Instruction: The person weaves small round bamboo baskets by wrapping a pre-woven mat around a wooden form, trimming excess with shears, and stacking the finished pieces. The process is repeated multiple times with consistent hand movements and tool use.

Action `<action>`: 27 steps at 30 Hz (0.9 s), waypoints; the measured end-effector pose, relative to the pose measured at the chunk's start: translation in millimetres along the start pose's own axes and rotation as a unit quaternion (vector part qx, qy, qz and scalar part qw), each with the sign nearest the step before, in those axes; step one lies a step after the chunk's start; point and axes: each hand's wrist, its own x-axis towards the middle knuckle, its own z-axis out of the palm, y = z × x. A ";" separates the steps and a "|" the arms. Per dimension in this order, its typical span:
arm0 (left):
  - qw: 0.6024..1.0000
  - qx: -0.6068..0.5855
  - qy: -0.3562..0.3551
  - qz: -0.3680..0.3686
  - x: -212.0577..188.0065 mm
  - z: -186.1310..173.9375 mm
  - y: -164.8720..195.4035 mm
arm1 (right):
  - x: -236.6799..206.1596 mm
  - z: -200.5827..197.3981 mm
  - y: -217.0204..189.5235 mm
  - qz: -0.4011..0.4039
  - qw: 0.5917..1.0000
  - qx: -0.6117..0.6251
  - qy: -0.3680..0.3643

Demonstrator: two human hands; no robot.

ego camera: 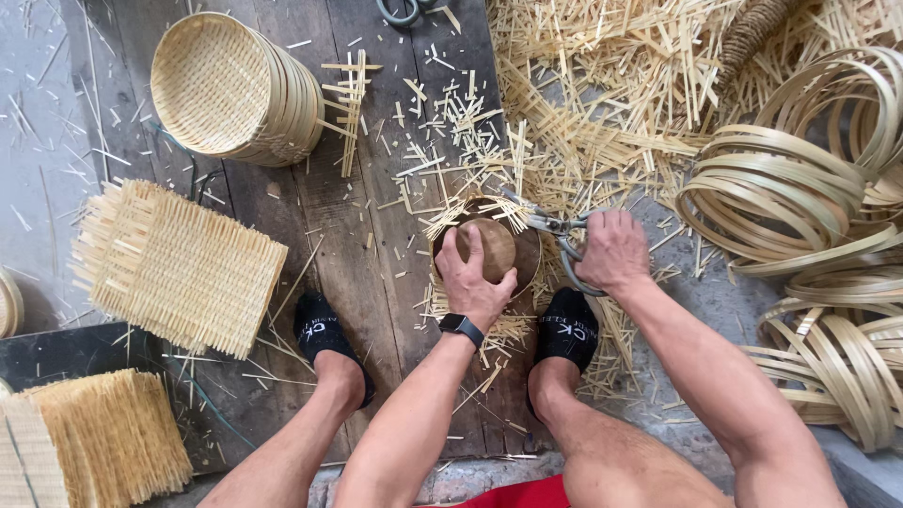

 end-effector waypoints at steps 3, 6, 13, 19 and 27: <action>1.000 -0.001 -0.015 0.021 1.7 -4.5 -7.0 | -1.0 0.6 7.5 0.016 0.998 0.017 -0.060; 1.000 -0.003 -0.026 0.017 1.8 -6.0 -6.7 | -1.4 -2.9 8.8 0.013 0.998 0.053 -0.033; 0.999 -0.021 -0.034 0.020 4.3 -10.7 -9.8 | 5.0 -3.2 -0.5 0.013 0.998 0.051 -0.029; 0.997 -0.021 -0.052 0.062 6.4 -16.5 -10.6 | 1.5 -3.7 22.2 -0.001 0.997 0.074 -0.023; 0.987 0.031 -0.133 0.080 13.8 -24.5 -8.5 | 15.9 -4.4 16.0 -0.007 0.993 0.015 -0.118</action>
